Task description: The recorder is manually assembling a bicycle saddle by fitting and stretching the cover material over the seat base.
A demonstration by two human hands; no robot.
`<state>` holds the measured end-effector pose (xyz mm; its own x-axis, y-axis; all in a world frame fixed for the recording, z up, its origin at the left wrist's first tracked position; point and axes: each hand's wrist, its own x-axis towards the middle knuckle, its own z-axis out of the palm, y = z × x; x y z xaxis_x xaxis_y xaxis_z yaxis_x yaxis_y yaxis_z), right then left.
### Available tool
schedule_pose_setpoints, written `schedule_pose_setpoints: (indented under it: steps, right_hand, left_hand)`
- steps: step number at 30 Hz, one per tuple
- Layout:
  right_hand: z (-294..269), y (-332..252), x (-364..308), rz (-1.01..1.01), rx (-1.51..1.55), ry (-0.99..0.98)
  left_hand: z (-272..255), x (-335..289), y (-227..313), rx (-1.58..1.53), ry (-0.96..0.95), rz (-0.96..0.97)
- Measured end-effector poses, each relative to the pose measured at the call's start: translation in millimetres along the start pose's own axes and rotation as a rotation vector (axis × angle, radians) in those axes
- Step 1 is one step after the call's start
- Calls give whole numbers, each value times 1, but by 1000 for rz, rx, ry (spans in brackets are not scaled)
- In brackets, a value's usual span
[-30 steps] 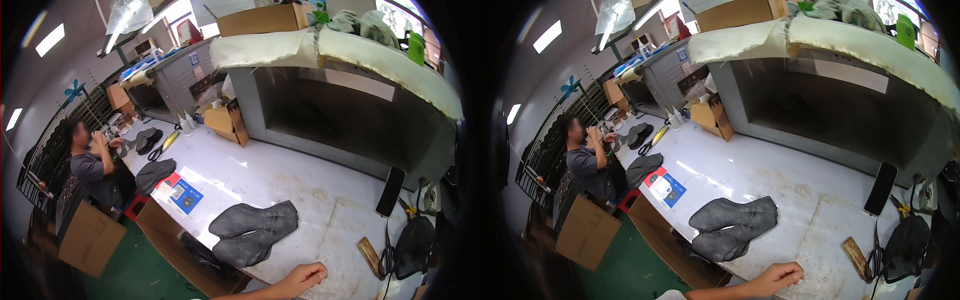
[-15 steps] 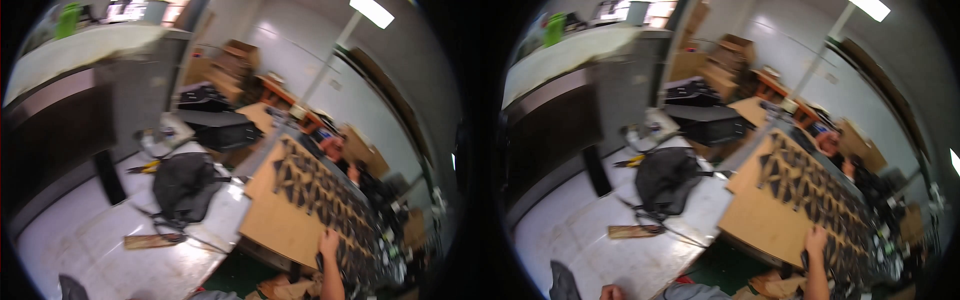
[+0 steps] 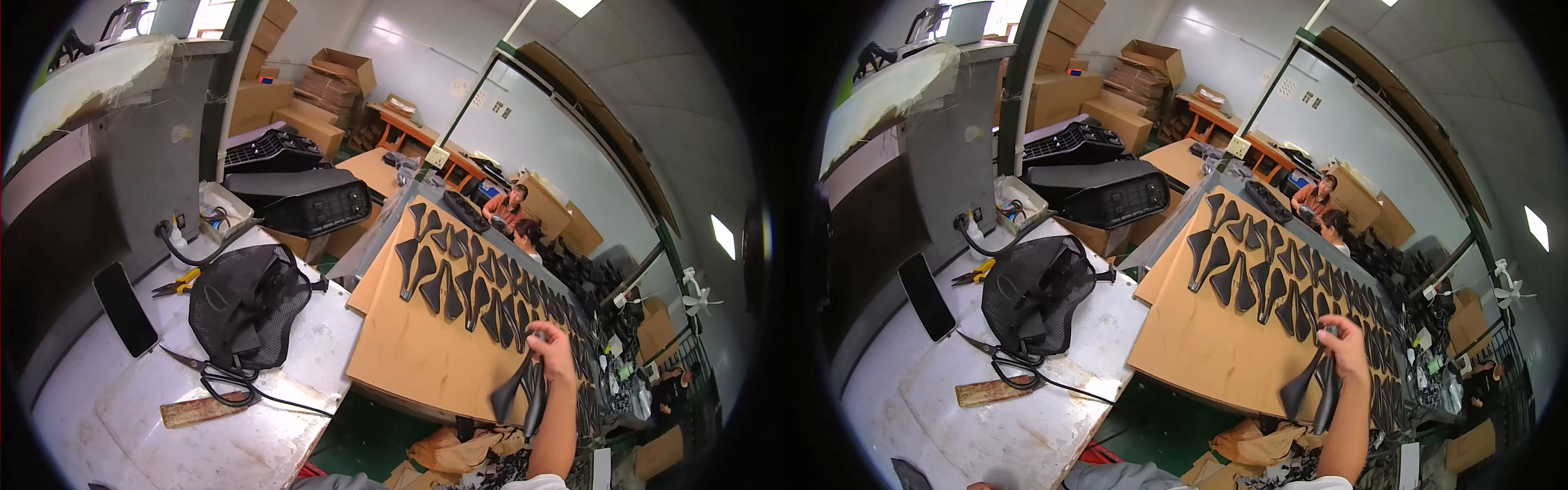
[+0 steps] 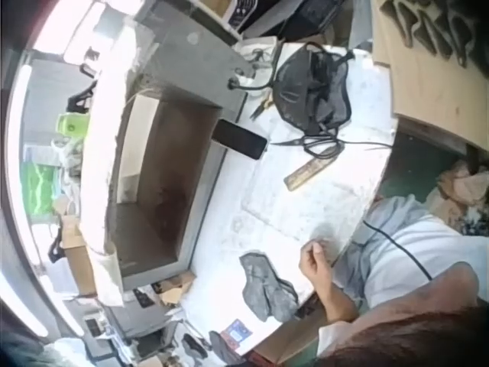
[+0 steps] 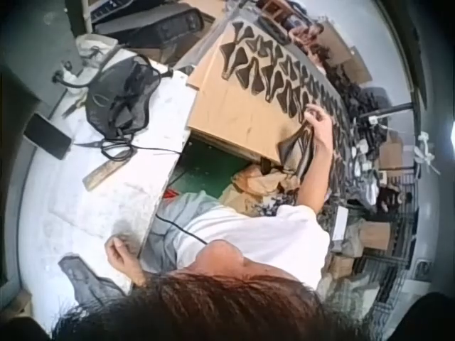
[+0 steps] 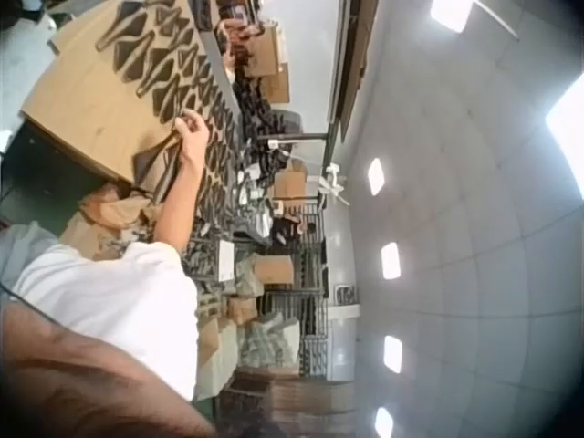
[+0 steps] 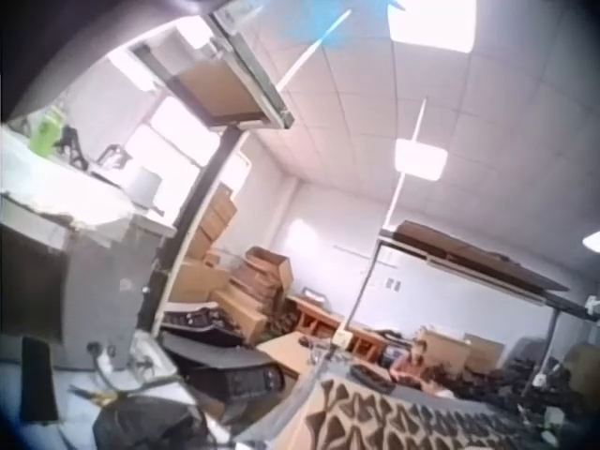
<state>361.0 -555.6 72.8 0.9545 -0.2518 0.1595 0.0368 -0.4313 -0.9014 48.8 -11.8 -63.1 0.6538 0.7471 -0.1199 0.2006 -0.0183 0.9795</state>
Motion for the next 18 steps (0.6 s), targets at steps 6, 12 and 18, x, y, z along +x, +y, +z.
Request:
schedule_pose_setpoints:
  steps: [6, 12, 18]
  right_hand:
    - [75, -83, -31, -267, 496, -144]
    - [270, -68, -118, 208, 1094, -721]
    - [374, -58, -208, 205, 662, -1108]
  left_hand:
    - [9, 2, 0, -56, -52, -33]
    - [49, 8, 20, -718, -196, -219]
    - [-24, 1, -11, -651, 44, -223]
